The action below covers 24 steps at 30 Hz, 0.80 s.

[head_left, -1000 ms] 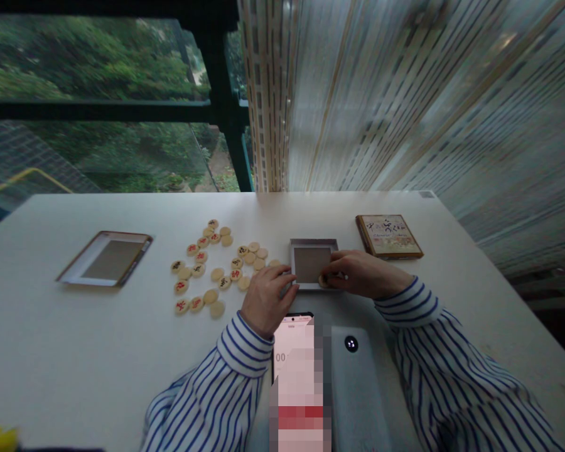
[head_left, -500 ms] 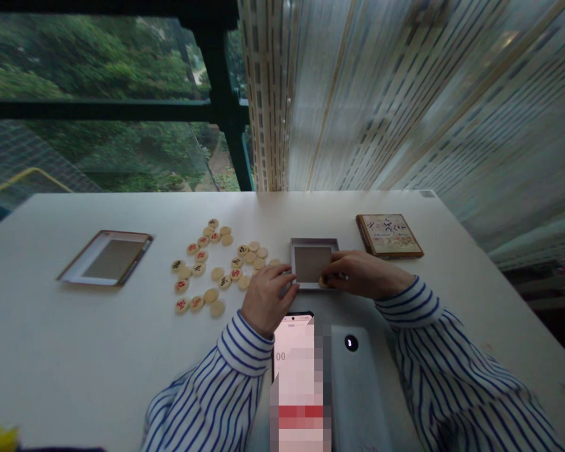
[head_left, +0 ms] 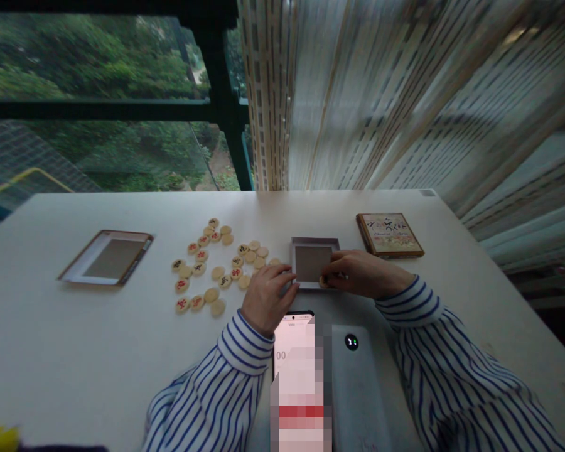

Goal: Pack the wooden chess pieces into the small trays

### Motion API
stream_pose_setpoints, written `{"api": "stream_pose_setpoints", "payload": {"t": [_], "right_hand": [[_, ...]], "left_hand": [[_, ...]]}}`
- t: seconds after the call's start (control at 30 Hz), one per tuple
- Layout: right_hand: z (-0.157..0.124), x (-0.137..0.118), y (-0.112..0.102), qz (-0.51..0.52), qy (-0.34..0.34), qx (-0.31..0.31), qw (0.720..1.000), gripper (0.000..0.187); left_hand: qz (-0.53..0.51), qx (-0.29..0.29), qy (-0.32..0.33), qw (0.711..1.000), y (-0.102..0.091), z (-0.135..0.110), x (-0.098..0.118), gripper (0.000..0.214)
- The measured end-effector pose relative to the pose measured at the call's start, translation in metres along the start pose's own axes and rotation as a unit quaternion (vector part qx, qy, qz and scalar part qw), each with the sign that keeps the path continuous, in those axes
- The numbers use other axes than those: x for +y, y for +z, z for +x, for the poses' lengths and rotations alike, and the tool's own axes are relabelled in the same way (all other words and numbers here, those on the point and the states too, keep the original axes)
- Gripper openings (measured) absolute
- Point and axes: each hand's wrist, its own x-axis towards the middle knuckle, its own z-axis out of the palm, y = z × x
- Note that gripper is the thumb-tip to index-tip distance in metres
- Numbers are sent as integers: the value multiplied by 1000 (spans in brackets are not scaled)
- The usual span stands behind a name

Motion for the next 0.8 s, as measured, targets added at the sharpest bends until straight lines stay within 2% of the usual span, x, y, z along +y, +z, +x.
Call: {"api": "stream_pose_setpoints", "payload": {"t": [0.8], "right_hand": [[-1,0,0,-7,-3,2,1000,21]], "left_hand": [[6,-9,-3,1000,0,0,-1,16]]}}
